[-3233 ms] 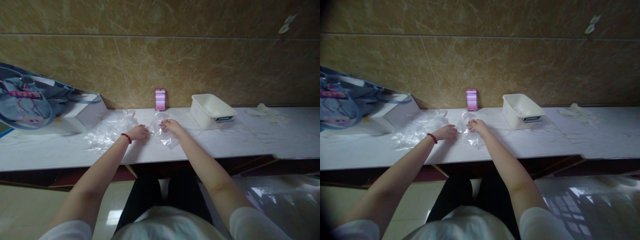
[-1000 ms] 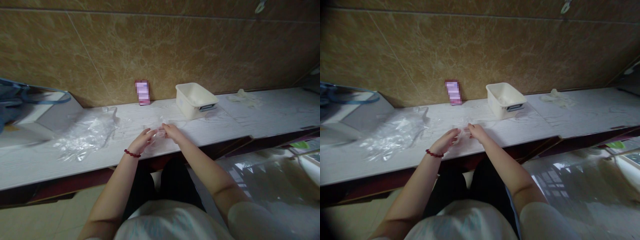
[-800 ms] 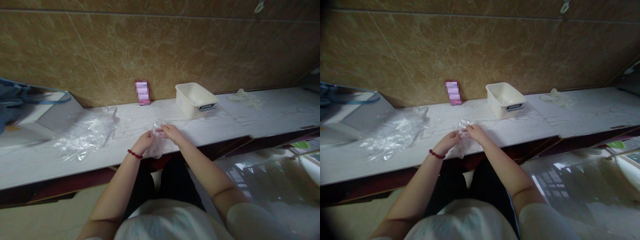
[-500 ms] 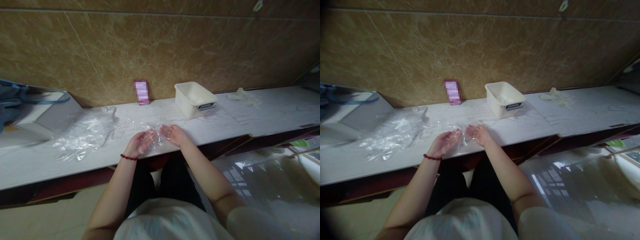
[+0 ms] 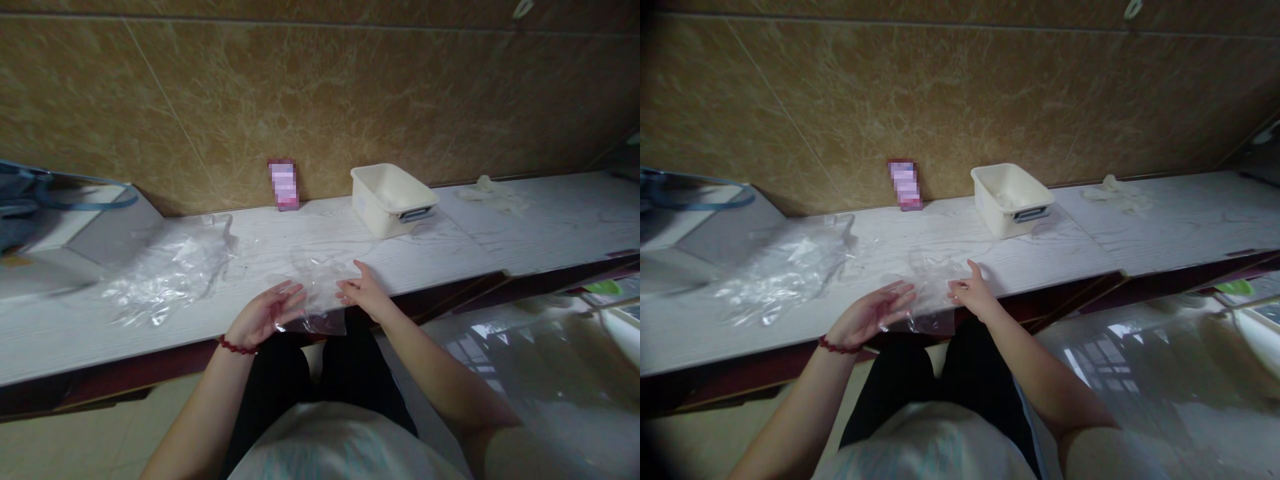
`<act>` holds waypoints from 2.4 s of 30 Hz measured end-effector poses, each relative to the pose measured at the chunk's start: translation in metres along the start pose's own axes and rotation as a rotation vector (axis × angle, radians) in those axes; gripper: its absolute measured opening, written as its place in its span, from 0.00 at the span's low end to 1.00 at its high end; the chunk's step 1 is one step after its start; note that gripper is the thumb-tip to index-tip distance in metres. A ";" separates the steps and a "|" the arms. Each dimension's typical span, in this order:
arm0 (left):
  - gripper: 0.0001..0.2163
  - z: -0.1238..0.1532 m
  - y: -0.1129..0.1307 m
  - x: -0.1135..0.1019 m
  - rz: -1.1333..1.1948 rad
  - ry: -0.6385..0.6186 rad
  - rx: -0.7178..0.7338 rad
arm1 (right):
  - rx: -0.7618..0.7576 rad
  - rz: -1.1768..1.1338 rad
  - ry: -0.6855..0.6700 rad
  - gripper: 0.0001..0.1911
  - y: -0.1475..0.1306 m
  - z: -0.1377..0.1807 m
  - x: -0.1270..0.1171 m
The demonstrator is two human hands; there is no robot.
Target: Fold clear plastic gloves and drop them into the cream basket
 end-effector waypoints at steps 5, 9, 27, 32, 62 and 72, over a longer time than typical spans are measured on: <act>0.21 -0.014 0.036 0.023 -0.127 -0.065 0.012 | -0.232 0.295 0.058 0.32 -0.026 -0.053 0.000; 0.24 -0.043 0.101 0.057 -0.275 -0.095 0.193 | -0.407 0.189 0.067 0.26 -0.095 -0.097 0.011; 0.06 -0.143 0.138 0.044 -0.252 0.225 0.234 | 0.036 -0.274 -0.313 0.13 -0.125 -0.146 0.020; 0.10 -0.157 0.184 0.072 -0.236 0.244 0.270 | -0.028 -0.246 -0.196 0.03 -0.165 -0.157 0.032; 0.10 -0.079 0.074 -0.026 -0.508 0.320 0.053 | -0.047 0.641 -0.218 0.28 -0.034 -0.103 0.003; 0.14 -0.102 0.063 0.043 -1.078 0.109 0.594 | -0.353 1.394 0.013 0.18 -0.104 -0.149 -0.014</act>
Point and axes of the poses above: each hand's wrist, its own z-axis away from the middle knuckle, its own x-axis out of the palm, y = z × x, the point moved 3 cm from there along -z, towards the middle knuckle, and after that the axes turned 1 degree about y, right-handed, at the moved point
